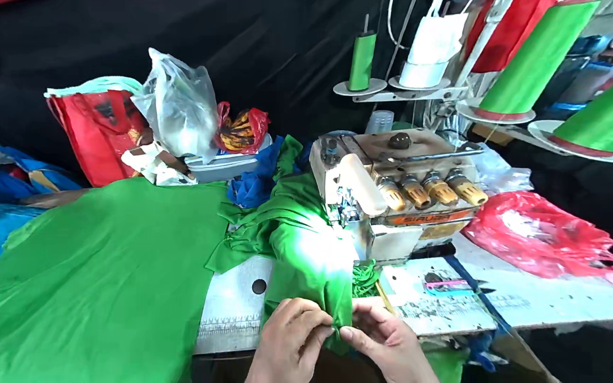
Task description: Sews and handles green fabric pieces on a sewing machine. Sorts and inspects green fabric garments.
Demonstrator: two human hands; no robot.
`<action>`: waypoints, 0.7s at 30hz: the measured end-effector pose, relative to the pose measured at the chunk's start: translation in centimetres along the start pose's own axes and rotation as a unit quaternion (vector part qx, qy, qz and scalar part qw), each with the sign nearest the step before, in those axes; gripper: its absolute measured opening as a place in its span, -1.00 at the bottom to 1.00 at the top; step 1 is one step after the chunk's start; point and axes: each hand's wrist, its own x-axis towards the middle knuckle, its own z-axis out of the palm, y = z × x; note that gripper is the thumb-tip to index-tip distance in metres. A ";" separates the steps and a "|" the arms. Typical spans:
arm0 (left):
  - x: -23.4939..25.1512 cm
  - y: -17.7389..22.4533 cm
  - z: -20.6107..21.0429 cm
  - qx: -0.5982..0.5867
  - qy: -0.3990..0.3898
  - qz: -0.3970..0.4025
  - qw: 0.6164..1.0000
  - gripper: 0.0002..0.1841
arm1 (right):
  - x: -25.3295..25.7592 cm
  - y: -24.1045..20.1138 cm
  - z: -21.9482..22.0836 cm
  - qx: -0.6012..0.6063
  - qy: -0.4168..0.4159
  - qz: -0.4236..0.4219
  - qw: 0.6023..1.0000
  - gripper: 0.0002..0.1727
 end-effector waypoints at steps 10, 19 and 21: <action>0.6 2.8 -0.8 -0.081 -0.036 0.001 0.996 -0.78 | -1.8 0.3 -0.7 0.046 0.002 -0.036 0.998 -0.81; -0.8 1.4 1.5 0.010 -0.070 0.041 0.997 -0.70 | -2.4 0.7 -1.4 0.047 -0.017 -0.053 0.997 -0.73; -0.8 1.5 1.5 -0.004 -0.069 0.040 0.997 -0.82 | -2.5 1.0 -1.6 0.049 -0.017 -0.057 0.997 -0.75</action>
